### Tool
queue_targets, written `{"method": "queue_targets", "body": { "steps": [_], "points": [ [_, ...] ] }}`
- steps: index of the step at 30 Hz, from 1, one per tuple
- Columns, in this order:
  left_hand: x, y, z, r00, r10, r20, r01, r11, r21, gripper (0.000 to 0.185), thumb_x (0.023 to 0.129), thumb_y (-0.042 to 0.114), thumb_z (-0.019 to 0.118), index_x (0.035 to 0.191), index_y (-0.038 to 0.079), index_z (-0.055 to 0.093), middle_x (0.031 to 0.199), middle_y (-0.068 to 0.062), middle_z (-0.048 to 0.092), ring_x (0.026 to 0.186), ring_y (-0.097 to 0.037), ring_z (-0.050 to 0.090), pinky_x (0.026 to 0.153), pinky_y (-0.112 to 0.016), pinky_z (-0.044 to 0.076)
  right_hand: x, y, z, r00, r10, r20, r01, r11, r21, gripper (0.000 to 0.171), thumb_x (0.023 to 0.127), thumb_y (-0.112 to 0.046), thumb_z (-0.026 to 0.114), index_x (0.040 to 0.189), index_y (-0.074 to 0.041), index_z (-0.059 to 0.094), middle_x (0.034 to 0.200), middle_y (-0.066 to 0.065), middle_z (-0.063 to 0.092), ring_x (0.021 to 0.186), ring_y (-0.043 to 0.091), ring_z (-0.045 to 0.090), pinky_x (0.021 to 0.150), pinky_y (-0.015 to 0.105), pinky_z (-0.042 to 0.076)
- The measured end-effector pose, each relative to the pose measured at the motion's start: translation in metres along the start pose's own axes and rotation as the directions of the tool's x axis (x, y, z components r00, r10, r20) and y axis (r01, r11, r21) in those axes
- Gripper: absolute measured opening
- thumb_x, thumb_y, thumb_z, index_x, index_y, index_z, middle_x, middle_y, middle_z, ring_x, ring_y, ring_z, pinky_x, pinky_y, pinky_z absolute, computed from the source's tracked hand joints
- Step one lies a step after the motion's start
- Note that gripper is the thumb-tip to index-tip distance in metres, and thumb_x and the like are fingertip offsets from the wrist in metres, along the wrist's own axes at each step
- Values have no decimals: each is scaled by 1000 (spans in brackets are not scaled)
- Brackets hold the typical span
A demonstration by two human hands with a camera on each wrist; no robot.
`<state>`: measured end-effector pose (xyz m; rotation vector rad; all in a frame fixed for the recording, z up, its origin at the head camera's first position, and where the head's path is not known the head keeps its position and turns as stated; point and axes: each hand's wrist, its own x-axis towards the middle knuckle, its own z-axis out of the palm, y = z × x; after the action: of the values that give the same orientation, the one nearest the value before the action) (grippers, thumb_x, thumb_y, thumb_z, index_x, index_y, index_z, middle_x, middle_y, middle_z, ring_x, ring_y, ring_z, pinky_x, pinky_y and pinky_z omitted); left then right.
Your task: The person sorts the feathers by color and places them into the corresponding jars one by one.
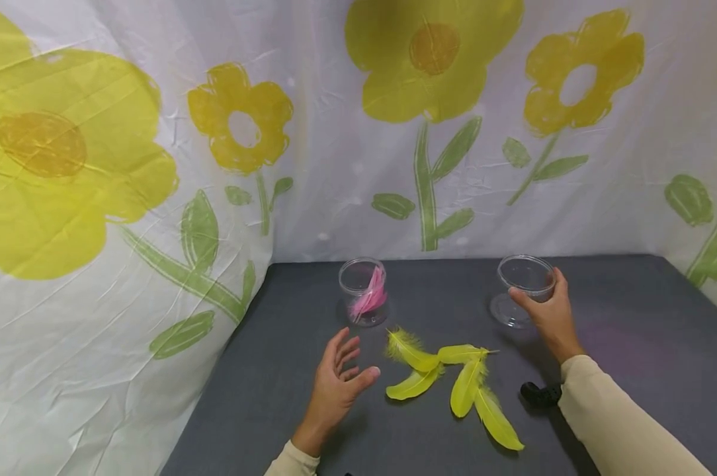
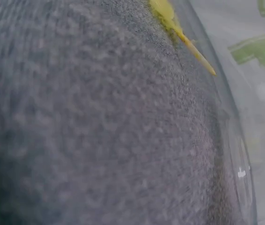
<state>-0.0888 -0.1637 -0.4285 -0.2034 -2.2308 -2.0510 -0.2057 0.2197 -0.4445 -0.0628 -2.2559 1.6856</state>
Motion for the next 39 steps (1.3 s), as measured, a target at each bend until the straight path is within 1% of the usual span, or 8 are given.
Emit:
{"method": "queue_targets", "body": {
  "steps": [3,10,15,20,25,34,36,39],
  "points": [
    [0,-1,1,1000,7,-2,-7,1000,-2,86,80,24,80,148,7,30,141,-18,44,128,-38,41,99,-60,35,1,1,1,1000,-7,2,7,999,-41,105,87,-36,72,154,-11,-5,158,17,8,141,38,12,106,61,19],
    [2,-1,2,1000,2,4,-2,1000,-13,85,80,24,80,148,6,30,141,-18,44,128,-41,40,100,-59,34,3,-1,3,997,20,-74,-29,992,-120,105,83,-41,75,154,-9,4,153,20,21,137,39,23,104,60,25],
    [5,-1,4,1000,11,7,-11,1000,-7,83,81,23,79,147,7,31,140,-17,46,128,-40,41,100,-59,34,-1,-4,-2,995,24,-99,-38,990,-137,105,82,-43,75,154,-8,7,152,19,24,137,38,24,104,60,25],
    [7,-2,6,1000,24,3,-24,1000,4,81,81,21,79,146,8,34,139,-16,47,126,-40,42,99,-60,34,-13,-5,-8,995,38,-97,-51,989,-140,105,82,-41,75,154,-8,7,153,19,23,138,38,23,104,59,24],
    [7,-3,11,1000,13,11,-13,1000,10,78,82,18,78,145,8,35,139,-17,48,127,-41,42,99,-60,35,-30,-7,-15,992,71,-102,-83,989,-121,104,83,-37,76,154,-8,6,154,18,22,140,35,20,106,57,24],
    [13,-5,14,1000,1,10,-1,999,46,74,83,17,77,144,7,37,138,-17,47,125,-38,44,98,-57,38,-62,-12,-29,992,90,-83,-103,982,-157,104,84,-36,76,154,-8,6,155,19,22,135,42,26,101,62,28],
    [16,-6,14,1000,16,11,-17,997,69,72,83,19,77,143,6,40,136,-16,49,120,-38,47,95,-53,41,-69,-14,-32,994,80,-76,-92,981,-173,102,84,-35,76,154,-7,8,153,20,25,131,42,31,99,49,37],
    [22,-6,12,999,45,18,-47,995,89,68,84,17,76,141,2,42,133,-17,52,110,-36,52,87,-45,46,-80,-15,-37,996,60,-68,-72,977,-200,99,84,-33,76,154,-6,11,151,20,29,123,40,36,85,29,40]
  ]
}}
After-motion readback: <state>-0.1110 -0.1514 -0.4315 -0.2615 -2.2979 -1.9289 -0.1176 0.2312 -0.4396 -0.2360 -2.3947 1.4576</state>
